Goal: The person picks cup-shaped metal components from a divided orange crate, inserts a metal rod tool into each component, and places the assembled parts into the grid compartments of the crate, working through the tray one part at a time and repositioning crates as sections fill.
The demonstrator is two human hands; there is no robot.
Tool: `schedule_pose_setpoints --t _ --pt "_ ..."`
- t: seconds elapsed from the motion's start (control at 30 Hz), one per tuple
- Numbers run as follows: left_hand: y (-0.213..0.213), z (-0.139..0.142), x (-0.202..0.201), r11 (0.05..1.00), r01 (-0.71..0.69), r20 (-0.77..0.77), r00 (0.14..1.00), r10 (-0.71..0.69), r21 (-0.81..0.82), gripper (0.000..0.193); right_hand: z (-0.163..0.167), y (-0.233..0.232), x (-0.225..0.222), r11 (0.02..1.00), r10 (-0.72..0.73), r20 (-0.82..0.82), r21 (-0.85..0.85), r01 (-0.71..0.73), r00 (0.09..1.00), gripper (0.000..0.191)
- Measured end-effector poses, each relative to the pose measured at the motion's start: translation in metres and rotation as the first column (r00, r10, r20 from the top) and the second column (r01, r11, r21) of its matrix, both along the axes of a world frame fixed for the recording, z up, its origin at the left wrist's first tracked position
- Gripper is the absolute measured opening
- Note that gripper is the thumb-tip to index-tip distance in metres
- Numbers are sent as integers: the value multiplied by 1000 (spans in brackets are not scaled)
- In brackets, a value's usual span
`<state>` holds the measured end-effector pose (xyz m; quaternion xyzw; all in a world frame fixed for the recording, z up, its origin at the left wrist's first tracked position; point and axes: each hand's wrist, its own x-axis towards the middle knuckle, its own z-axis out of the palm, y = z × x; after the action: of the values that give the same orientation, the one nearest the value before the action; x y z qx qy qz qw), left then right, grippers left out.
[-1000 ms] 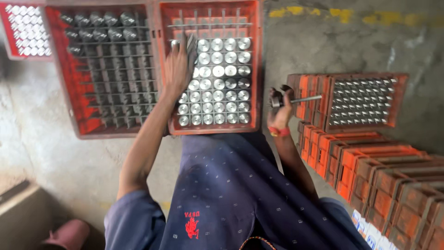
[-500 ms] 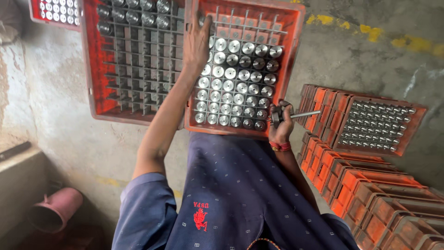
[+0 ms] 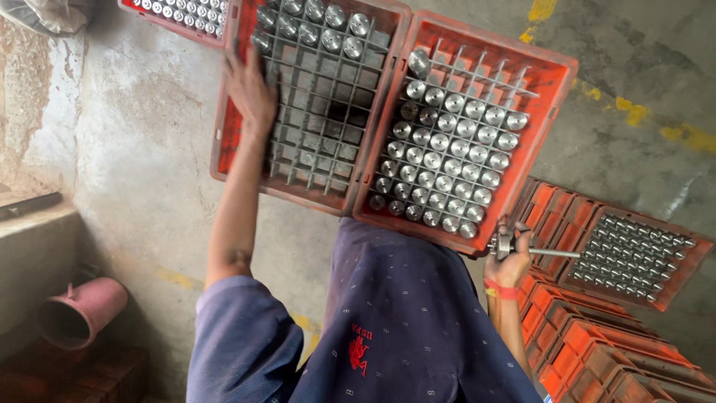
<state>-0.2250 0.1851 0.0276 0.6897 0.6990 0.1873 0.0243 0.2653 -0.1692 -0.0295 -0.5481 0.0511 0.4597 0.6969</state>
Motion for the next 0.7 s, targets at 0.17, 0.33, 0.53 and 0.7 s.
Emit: schedule_pose_setpoints --t 0.17,0.33,0.53,0.7 --pt "45 -7 -34 1000 24 -162 987 -24 -1 61 -1 11 -44 997 20 86 -75 -13 996 26" --pt "32 8 -40 992 129 -123 984 -129 -6 57 4 5 -76 980 169 40 97 -172 985 20" --pt "-75 40 -54 990 74 751 645 -141 123 46 5 -8 -82 997 72 -15 -38 -73 997 20" --pt "-163 -12 81 926 273 964 20 264 -259 6 10 23 -101 972 236 -63 -8 -237 970 24"
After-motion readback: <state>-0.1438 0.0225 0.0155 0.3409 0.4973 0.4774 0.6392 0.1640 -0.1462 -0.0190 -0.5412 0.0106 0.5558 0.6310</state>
